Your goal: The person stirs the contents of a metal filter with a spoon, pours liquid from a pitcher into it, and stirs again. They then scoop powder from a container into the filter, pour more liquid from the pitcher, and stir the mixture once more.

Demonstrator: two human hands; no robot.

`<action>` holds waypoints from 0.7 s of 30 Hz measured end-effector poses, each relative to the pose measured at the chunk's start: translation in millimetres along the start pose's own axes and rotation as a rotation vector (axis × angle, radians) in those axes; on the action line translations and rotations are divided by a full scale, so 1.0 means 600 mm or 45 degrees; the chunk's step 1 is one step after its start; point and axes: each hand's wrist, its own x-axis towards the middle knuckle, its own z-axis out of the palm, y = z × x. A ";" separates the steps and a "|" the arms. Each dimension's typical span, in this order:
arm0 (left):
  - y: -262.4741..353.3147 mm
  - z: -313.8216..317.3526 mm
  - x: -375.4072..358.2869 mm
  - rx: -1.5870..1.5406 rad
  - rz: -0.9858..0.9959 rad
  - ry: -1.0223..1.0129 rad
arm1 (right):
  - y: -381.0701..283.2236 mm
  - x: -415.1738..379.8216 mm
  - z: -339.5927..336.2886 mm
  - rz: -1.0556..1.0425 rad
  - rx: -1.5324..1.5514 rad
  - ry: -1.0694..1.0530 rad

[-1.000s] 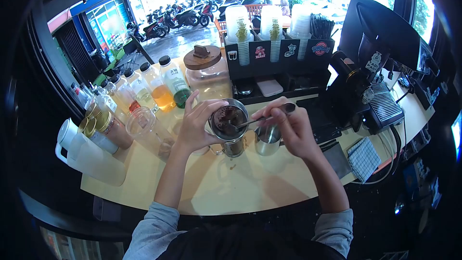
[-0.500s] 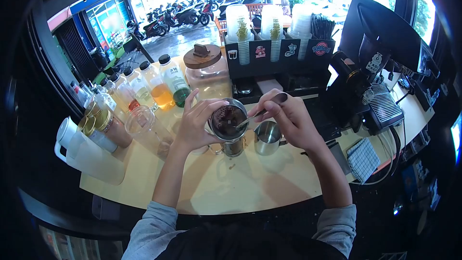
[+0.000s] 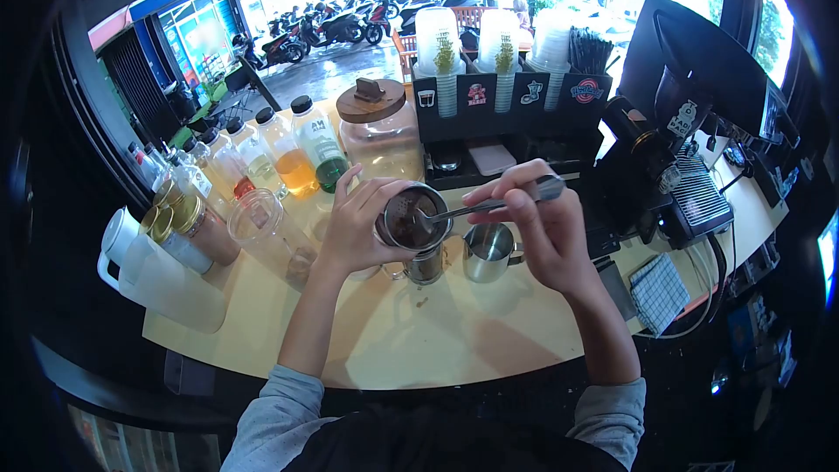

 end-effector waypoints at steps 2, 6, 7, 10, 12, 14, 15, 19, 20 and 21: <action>0.000 0.000 -0.002 -0.006 -0.007 0.013 | -0.009 -0.001 -0.002 0.000 0.129 0.096; 0.001 0.000 -0.001 -0.008 0.008 0.006 | 0.004 -0.001 0.006 -0.018 0.066 0.115; 0.004 0.000 0.001 -0.013 0.014 0.019 | 0.013 -0.002 0.007 -0.031 -0.165 0.021; 0.007 0.002 0.000 0.001 0.029 0.031 | 0.019 -0.012 0.015 -0.049 -0.469 -0.118; 0.008 0.002 -0.002 0.024 0.029 0.034 | 0.023 -0.023 0.021 -0.061 -0.496 -0.174; 0.011 0.003 -0.003 0.056 0.020 0.028 | 0.026 -0.027 0.032 -0.101 -0.498 -0.131; 0.011 0.005 -0.004 0.054 0.020 0.026 | 0.027 -0.028 0.035 -0.137 -0.503 -0.083; 0.014 0.005 -0.004 0.063 0.030 0.068 | 0.017 -0.020 0.025 -0.036 -0.548 -0.012; 0.014 0.003 -0.003 0.072 0.025 0.068 | 0.021 -0.022 0.026 -0.056 -0.536 -0.059; 0.014 0.004 -0.003 0.073 0.027 0.069 | 0.024 -0.023 0.027 -0.078 -0.526 -0.106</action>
